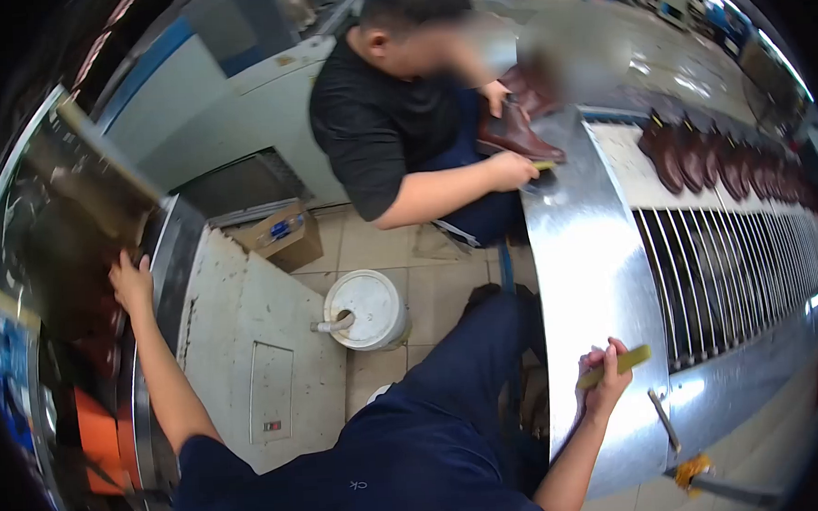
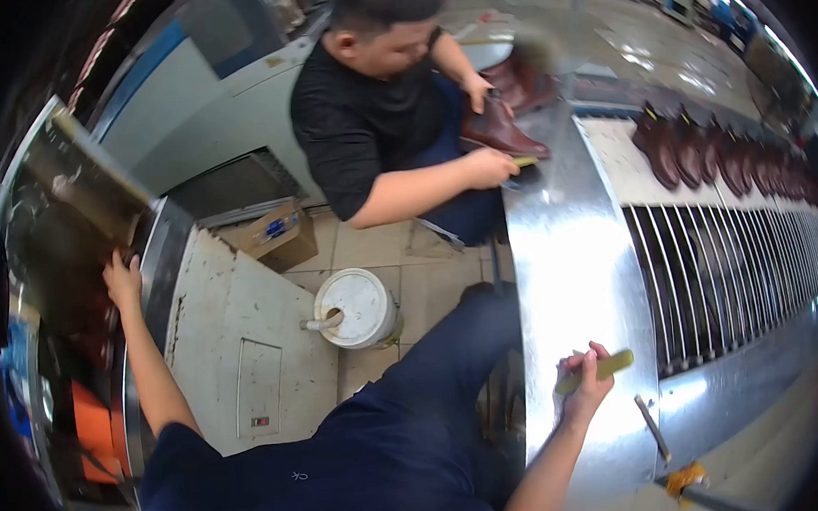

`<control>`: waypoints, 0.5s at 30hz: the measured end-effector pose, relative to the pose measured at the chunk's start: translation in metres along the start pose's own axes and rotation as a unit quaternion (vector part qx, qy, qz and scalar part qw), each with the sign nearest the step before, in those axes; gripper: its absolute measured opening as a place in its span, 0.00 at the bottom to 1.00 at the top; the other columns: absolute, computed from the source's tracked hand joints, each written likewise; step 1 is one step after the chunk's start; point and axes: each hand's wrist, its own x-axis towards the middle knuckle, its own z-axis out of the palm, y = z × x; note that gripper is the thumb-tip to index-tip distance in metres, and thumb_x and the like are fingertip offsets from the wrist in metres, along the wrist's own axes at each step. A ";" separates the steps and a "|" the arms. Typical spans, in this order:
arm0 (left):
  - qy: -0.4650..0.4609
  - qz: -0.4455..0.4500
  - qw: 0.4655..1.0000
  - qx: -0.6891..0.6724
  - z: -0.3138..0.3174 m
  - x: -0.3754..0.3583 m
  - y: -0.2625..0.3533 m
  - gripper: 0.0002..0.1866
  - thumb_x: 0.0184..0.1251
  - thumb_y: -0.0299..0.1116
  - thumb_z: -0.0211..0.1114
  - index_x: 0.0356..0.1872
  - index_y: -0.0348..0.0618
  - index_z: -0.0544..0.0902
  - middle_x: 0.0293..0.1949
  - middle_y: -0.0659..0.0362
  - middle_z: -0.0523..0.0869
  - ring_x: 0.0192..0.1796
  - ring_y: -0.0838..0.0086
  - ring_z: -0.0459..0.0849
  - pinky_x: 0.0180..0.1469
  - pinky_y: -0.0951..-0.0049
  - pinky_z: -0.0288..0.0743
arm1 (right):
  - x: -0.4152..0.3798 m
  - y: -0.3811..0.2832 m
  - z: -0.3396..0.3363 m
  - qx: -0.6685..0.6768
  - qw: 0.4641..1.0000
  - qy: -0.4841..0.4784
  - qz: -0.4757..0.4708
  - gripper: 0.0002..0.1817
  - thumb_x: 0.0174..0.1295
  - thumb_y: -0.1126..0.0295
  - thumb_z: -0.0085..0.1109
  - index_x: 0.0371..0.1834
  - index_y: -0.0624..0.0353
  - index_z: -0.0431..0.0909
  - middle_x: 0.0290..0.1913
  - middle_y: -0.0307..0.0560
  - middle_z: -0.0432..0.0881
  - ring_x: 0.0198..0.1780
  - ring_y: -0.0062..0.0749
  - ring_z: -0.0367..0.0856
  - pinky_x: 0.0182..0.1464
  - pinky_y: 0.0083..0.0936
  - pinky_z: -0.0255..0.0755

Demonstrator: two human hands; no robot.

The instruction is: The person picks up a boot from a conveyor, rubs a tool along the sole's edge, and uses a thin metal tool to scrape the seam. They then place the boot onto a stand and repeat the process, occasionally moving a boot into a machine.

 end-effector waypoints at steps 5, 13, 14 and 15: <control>0.214 0.178 0.875 -0.397 0.025 -0.166 0.153 0.23 0.81 0.41 0.64 0.69 0.40 0.82 0.78 0.38 0.70 0.78 0.43 0.70 0.80 0.49 0.62 | 0.002 0.021 -0.001 -0.064 0.997 0.004 0.030 0.20 0.75 0.63 0.62 0.63 0.63 0.73 0.30 0.42 0.82 0.33 0.29 0.84 0.43 0.36 0.83; -0.288 0.512 0.477 -0.655 -0.067 -0.440 0.389 0.24 0.72 0.26 0.69 0.68 0.36 0.80 0.72 0.42 0.78 0.77 0.46 0.73 0.79 0.53 0.64 | -0.011 -0.001 0.004 -0.084 0.994 0.059 -0.033 0.19 0.75 0.62 0.65 0.60 0.64 0.82 0.34 0.41 0.87 0.35 0.21 0.83 0.42 0.23 0.78; -0.293 0.564 0.427 -0.643 -0.083 -0.456 0.405 0.24 0.71 0.28 0.70 0.67 0.37 0.80 0.72 0.43 0.79 0.77 0.45 0.72 0.79 0.52 0.64 | -0.012 -0.001 0.003 -0.074 0.992 0.085 -0.050 0.19 0.75 0.62 0.65 0.60 0.64 0.82 0.35 0.42 0.87 0.36 0.21 0.84 0.42 0.23 0.78; -0.293 0.617 0.370 -0.630 -0.098 -0.472 0.424 0.24 0.71 0.30 0.71 0.67 0.38 0.81 0.71 0.43 0.80 0.78 0.43 0.72 0.78 0.52 0.64 | -0.010 -0.005 0.003 -0.062 0.989 0.113 -0.073 0.19 0.75 0.62 0.65 0.61 0.64 0.82 0.35 0.42 0.87 0.37 0.21 0.84 0.43 0.23 0.78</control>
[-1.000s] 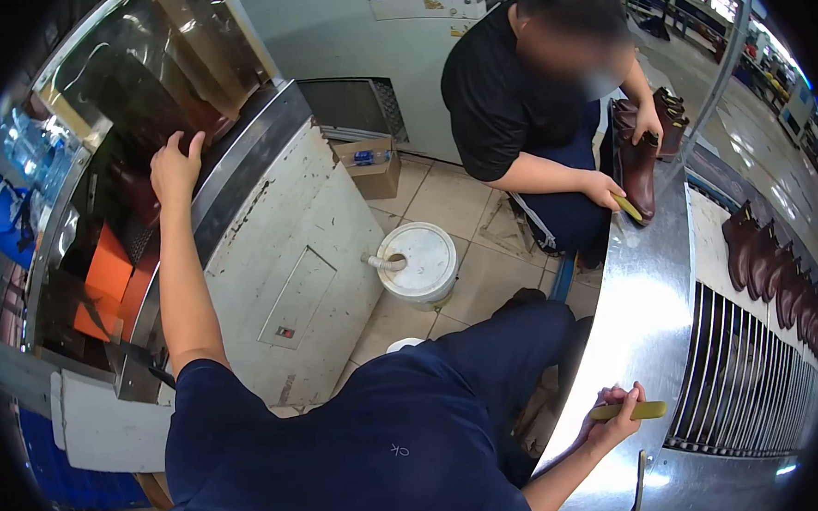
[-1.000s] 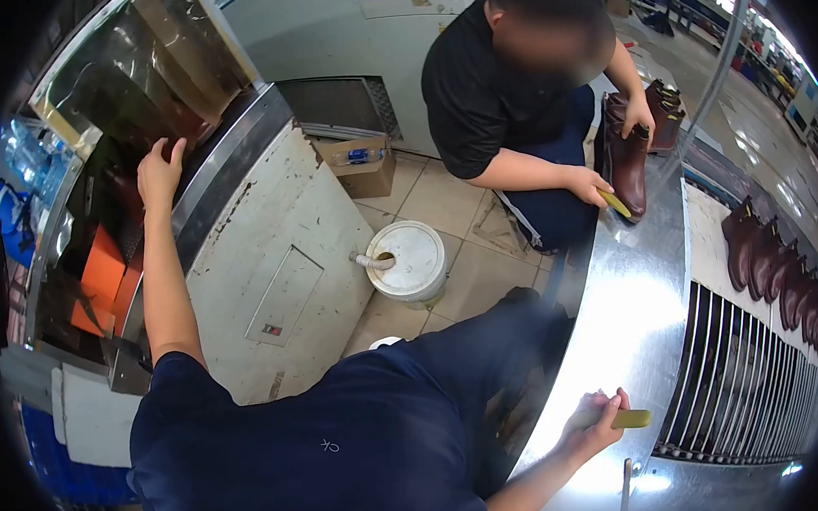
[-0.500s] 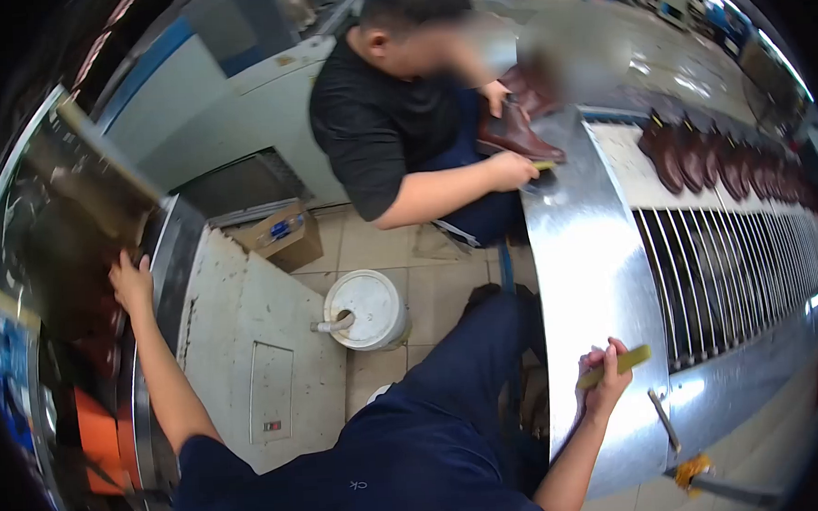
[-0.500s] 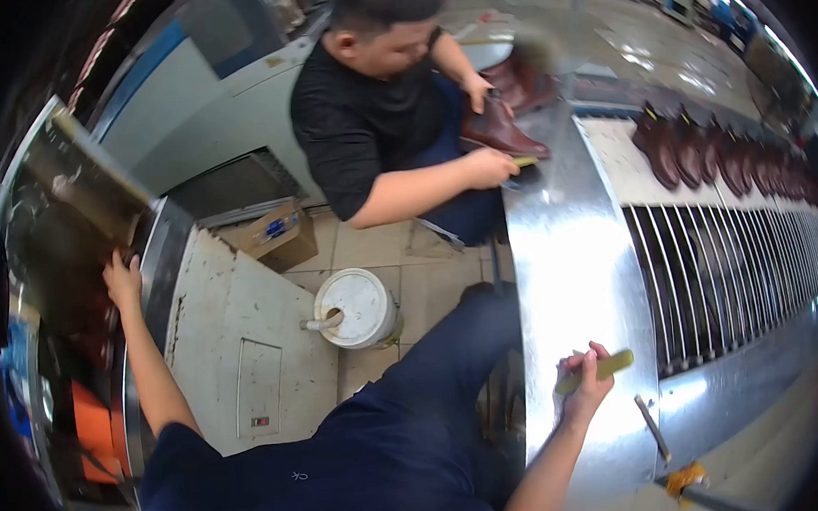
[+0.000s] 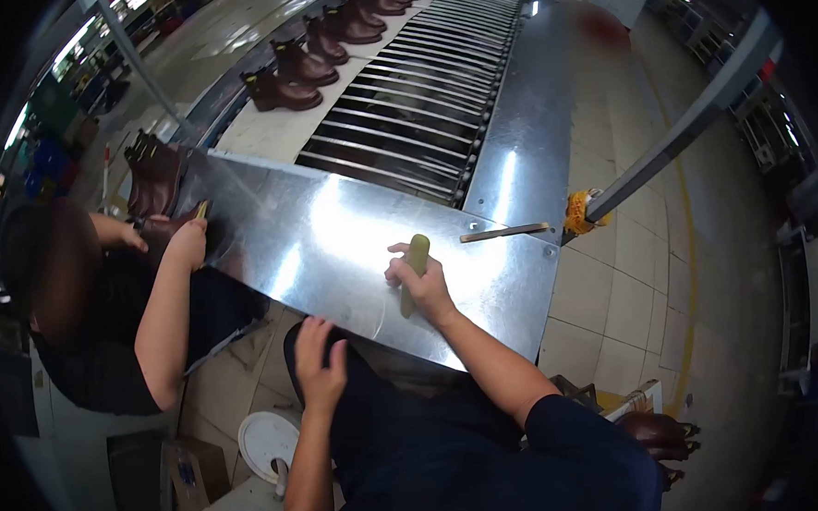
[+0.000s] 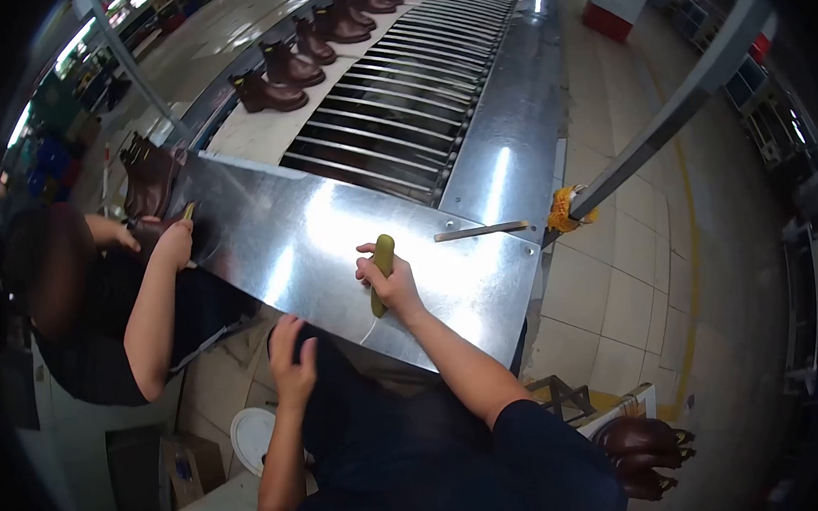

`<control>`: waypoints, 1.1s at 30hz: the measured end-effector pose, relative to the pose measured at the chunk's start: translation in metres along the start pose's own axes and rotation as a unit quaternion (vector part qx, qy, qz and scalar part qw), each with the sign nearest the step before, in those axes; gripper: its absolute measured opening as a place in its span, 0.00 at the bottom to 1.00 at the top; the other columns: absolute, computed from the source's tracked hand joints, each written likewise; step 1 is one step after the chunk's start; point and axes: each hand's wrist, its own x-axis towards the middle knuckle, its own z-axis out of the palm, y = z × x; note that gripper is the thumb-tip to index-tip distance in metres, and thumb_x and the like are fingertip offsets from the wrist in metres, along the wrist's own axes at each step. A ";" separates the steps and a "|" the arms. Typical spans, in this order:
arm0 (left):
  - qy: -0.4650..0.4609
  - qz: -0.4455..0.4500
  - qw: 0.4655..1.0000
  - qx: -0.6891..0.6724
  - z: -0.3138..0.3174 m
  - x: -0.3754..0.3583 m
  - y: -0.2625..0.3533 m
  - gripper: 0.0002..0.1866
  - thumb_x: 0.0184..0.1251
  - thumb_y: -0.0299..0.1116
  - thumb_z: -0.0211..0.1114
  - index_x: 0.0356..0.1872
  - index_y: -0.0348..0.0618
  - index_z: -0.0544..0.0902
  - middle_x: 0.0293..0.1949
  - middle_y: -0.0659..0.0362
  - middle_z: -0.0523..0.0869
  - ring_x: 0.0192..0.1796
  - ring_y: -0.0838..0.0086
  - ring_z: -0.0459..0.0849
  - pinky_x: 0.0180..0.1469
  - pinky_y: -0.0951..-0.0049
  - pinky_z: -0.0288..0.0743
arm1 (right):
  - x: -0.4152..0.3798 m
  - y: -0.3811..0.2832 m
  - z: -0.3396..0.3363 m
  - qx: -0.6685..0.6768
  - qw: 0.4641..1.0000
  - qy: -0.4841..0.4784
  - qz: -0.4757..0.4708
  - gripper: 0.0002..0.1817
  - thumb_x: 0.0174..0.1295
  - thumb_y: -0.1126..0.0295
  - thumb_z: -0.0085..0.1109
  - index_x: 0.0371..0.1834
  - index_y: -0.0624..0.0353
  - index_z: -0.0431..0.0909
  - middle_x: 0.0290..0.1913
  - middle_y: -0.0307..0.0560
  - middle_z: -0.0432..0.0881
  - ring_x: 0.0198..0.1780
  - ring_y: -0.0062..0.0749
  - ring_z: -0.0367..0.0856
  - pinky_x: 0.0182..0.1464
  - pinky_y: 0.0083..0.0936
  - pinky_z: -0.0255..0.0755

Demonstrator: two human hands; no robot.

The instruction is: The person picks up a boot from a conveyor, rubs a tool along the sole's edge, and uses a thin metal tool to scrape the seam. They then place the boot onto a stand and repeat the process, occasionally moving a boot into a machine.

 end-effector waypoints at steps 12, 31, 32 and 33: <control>-0.033 0.066 0.996 -0.055 0.116 0.086 -0.011 0.28 0.65 0.21 0.66 0.68 0.35 0.75 0.67 0.39 0.79 0.74 0.37 0.72 0.81 0.42 0.59 | 0.005 0.013 0.004 0.000 1.000 -0.010 0.005 0.13 0.72 0.65 0.69 0.51 0.64 0.87 0.48 0.45 0.90 0.51 0.27 0.86 0.58 0.26 0.79; -0.038 0.077 0.996 -0.006 0.104 0.087 0.005 0.33 0.63 0.28 0.64 0.71 0.32 0.72 0.70 0.39 0.78 0.77 0.39 0.70 0.83 0.42 0.57 | 0.009 0.013 0.005 -0.060 0.995 -0.031 -0.071 0.14 0.71 0.67 0.69 0.53 0.64 0.87 0.60 0.51 0.86 0.62 0.35 0.83 0.67 0.32 0.74; -0.039 0.078 0.996 -0.006 0.104 0.087 0.005 0.33 0.63 0.27 0.64 0.71 0.32 0.72 0.70 0.39 0.78 0.77 0.40 0.70 0.83 0.42 0.57 | 0.008 0.012 0.005 -0.050 0.997 -0.026 -0.055 0.14 0.71 0.67 0.70 0.52 0.65 0.87 0.60 0.51 0.85 0.62 0.35 0.83 0.68 0.32 0.74; -0.039 0.078 0.996 -0.006 0.104 0.087 0.004 0.33 0.62 0.27 0.64 0.72 0.32 0.72 0.70 0.39 0.78 0.77 0.40 0.70 0.83 0.42 0.57 | 0.008 0.012 0.006 -0.041 0.998 -0.021 -0.038 0.14 0.70 0.67 0.70 0.52 0.65 0.87 0.61 0.51 0.85 0.63 0.35 0.82 0.69 0.33 0.74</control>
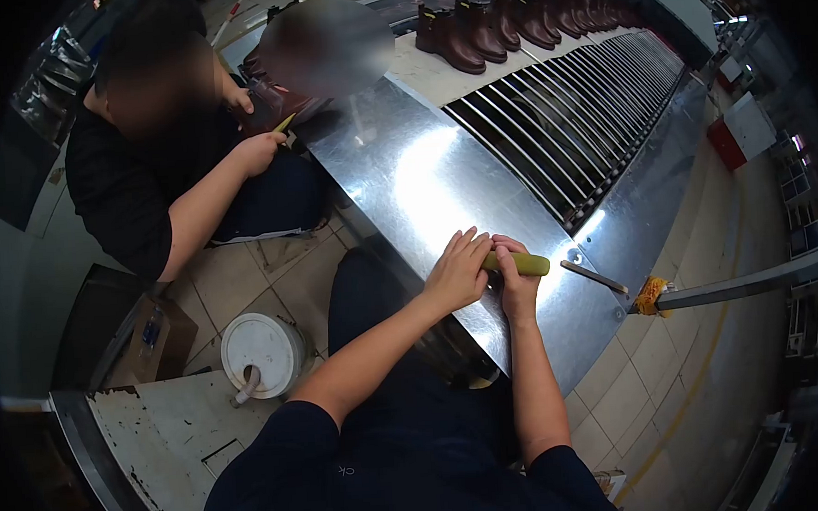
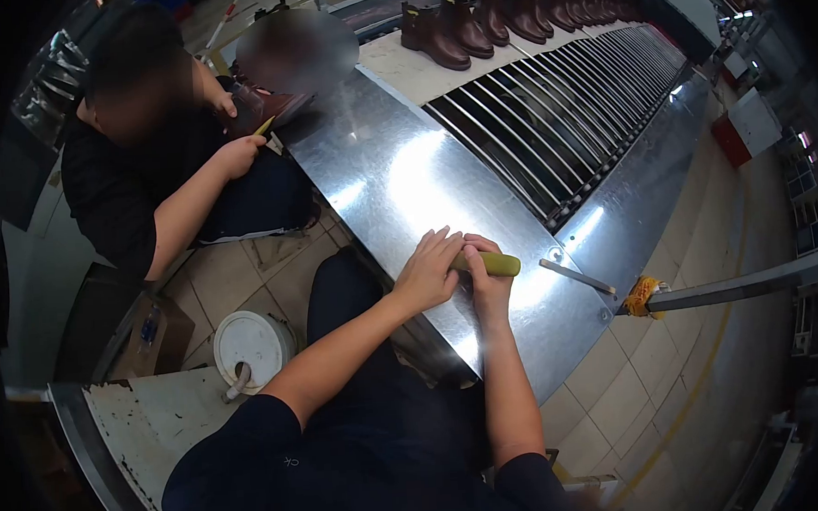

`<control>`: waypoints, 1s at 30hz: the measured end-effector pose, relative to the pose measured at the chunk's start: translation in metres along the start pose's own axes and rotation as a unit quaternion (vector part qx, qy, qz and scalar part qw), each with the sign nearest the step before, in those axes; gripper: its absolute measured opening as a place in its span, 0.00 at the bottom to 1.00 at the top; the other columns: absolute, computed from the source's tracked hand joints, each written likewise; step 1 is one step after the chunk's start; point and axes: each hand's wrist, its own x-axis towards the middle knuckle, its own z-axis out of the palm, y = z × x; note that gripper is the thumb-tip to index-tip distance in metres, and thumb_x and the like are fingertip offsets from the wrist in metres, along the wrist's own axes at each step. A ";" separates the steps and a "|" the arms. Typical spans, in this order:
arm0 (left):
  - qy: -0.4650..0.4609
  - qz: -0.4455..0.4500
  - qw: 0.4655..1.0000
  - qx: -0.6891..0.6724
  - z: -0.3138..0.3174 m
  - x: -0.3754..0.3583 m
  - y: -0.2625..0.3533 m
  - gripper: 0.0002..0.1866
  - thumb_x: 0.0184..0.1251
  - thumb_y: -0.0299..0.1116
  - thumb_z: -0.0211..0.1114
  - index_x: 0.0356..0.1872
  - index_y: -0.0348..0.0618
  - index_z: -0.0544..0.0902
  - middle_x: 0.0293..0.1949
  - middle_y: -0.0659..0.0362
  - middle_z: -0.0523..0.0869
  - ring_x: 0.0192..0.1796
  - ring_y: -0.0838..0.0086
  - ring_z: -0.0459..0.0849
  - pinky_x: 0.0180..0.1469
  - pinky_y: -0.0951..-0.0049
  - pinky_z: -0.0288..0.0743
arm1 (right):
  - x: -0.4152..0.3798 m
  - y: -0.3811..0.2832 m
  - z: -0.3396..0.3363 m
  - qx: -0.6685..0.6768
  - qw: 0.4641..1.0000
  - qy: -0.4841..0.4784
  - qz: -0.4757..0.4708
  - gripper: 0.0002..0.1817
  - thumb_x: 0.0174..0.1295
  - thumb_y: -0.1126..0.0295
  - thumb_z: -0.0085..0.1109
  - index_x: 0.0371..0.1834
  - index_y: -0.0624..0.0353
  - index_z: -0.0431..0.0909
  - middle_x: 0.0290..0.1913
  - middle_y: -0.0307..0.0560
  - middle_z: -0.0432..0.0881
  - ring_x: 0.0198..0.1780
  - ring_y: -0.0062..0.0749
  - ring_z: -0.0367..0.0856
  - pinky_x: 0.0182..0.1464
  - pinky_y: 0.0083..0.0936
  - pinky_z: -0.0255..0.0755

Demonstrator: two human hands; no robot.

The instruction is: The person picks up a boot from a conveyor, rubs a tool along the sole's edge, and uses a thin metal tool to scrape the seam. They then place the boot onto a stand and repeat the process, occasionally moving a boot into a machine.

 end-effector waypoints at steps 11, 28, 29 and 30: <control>0.020 -0.023 0.999 -0.043 0.004 0.000 -0.005 0.19 0.64 0.25 0.62 0.56 0.31 0.79 0.64 0.35 0.81 0.76 0.39 0.72 0.82 0.42 0.59 | 0.003 -0.001 0.003 -0.260 0.943 -0.121 -0.166 0.22 0.68 0.67 0.70 0.64 0.62 0.84 0.69 0.61 0.82 0.75 0.54 0.75 0.77 0.44 0.67; 0.001 -0.026 0.998 -0.058 0.008 0.001 -0.004 0.22 0.60 0.28 0.66 0.58 0.35 0.80 0.67 0.42 0.81 0.80 0.44 0.67 0.85 0.44 0.53 | -0.001 0.002 -0.001 -0.242 0.948 -0.126 -0.165 0.23 0.72 0.68 0.65 0.66 0.69 0.81 0.68 0.64 0.83 0.69 0.53 0.82 0.73 0.42 0.73; -0.002 -0.026 0.998 -0.054 0.009 0.001 -0.005 0.22 0.60 0.28 0.66 0.58 0.35 0.80 0.67 0.42 0.81 0.79 0.44 0.68 0.85 0.44 0.53 | -0.001 0.001 -0.001 -0.244 0.947 -0.126 -0.168 0.23 0.72 0.68 0.65 0.66 0.69 0.81 0.68 0.64 0.83 0.69 0.53 0.82 0.73 0.42 0.72; -0.006 -0.027 0.998 -0.050 0.009 0.000 -0.006 0.22 0.60 0.27 0.66 0.58 0.34 0.80 0.67 0.42 0.81 0.79 0.44 0.68 0.85 0.44 0.54 | -0.002 0.001 -0.001 -0.245 0.946 -0.127 -0.169 0.23 0.72 0.68 0.65 0.66 0.69 0.81 0.68 0.64 0.82 0.69 0.53 0.82 0.73 0.42 0.72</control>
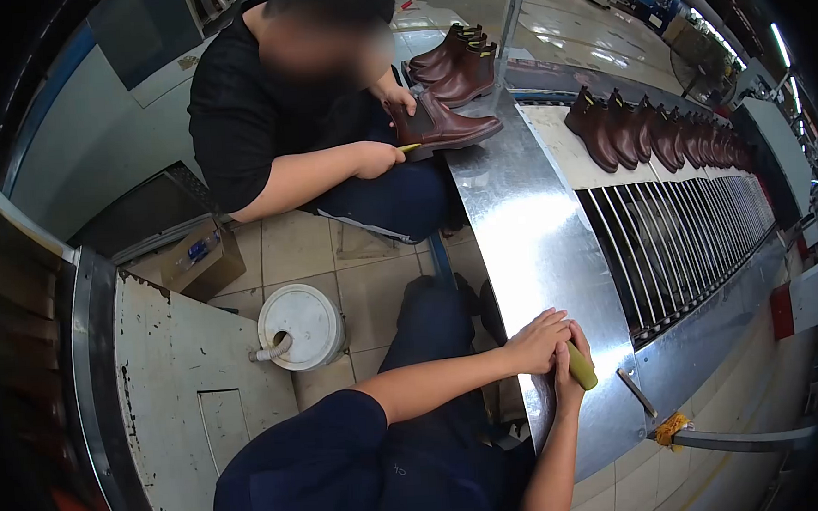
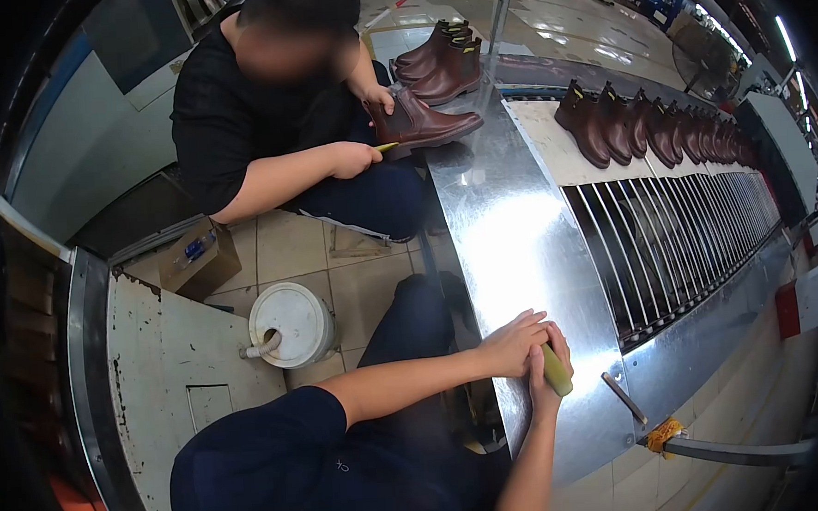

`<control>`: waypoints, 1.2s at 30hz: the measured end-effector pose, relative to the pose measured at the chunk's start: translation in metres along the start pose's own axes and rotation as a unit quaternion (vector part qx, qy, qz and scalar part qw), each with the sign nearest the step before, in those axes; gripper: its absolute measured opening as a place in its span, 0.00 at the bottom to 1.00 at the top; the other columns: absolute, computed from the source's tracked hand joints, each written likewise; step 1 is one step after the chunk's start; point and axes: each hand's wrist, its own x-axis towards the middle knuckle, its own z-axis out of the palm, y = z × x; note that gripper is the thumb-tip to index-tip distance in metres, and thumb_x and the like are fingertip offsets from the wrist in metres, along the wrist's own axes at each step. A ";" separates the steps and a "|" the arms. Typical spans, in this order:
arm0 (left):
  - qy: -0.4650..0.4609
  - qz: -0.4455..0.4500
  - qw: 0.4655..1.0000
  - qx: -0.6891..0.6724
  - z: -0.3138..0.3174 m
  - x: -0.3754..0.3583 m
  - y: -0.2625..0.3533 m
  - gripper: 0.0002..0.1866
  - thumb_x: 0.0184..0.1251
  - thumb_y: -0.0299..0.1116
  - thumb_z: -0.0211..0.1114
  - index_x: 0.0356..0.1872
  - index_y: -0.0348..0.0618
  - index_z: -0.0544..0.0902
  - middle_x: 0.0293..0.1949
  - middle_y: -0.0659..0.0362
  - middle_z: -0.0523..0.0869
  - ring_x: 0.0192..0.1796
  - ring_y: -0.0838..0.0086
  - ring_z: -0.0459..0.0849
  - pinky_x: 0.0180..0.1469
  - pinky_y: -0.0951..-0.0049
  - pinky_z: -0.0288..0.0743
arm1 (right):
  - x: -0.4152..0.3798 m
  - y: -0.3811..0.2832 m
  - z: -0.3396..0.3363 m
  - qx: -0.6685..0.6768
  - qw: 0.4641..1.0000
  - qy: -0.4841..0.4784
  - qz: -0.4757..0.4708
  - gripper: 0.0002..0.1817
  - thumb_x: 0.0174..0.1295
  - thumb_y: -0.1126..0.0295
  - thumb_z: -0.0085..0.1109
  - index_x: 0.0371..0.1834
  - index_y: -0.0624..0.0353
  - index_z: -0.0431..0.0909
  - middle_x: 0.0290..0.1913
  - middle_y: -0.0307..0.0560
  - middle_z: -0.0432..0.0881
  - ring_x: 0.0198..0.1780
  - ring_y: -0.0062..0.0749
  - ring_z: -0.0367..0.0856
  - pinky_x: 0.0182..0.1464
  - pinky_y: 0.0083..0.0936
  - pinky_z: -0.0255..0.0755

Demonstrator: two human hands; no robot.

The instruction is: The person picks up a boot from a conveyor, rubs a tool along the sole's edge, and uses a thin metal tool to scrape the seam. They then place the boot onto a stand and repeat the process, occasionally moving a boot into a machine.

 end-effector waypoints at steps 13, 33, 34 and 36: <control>-0.005 -0.004 1.000 0.003 -0.007 0.000 0.006 0.23 0.63 0.27 0.65 0.60 0.33 0.80 0.69 0.42 0.80 0.80 0.44 0.67 0.85 0.45 0.54 | 0.001 -0.006 0.001 0.002 1.000 0.007 0.008 0.22 0.72 0.69 0.66 0.66 0.69 0.82 0.67 0.64 0.83 0.69 0.54 0.82 0.73 0.43 0.73; 0.061 0.008 0.998 -0.026 0.001 0.001 -0.001 0.20 0.61 0.19 0.63 0.56 0.41 0.84 0.60 0.44 0.86 0.71 0.45 0.78 0.78 0.48 0.67 | -0.002 -0.023 -0.010 0.195 0.972 0.060 0.117 0.31 0.66 0.58 0.77 0.65 0.70 0.82 0.65 0.59 0.84 0.68 0.46 0.81 0.72 0.40 0.73; 0.073 0.006 0.997 -0.029 0.000 0.001 -0.001 0.20 0.60 0.18 0.63 0.55 0.40 0.85 0.58 0.45 0.86 0.68 0.45 0.79 0.76 0.49 0.69 | -0.003 -0.013 -0.008 0.211 0.972 0.044 0.098 0.32 0.67 0.52 0.74 0.64 0.69 0.83 0.66 0.59 0.83 0.68 0.45 0.80 0.73 0.41 0.72; 0.082 0.013 0.995 -0.047 -0.007 0.000 0.002 0.20 0.57 0.17 0.63 0.52 0.40 0.85 0.53 0.46 0.87 0.62 0.45 0.82 0.71 0.50 0.72 | -0.013 0.022 -0.012 0.233 0.970 0.032 0.064 0.37 0.69 0.40 0.69 0.61 0.67 0.85 0.68 0.60 0.81 0.70 0.45 0.78 0.75 0.43 0.70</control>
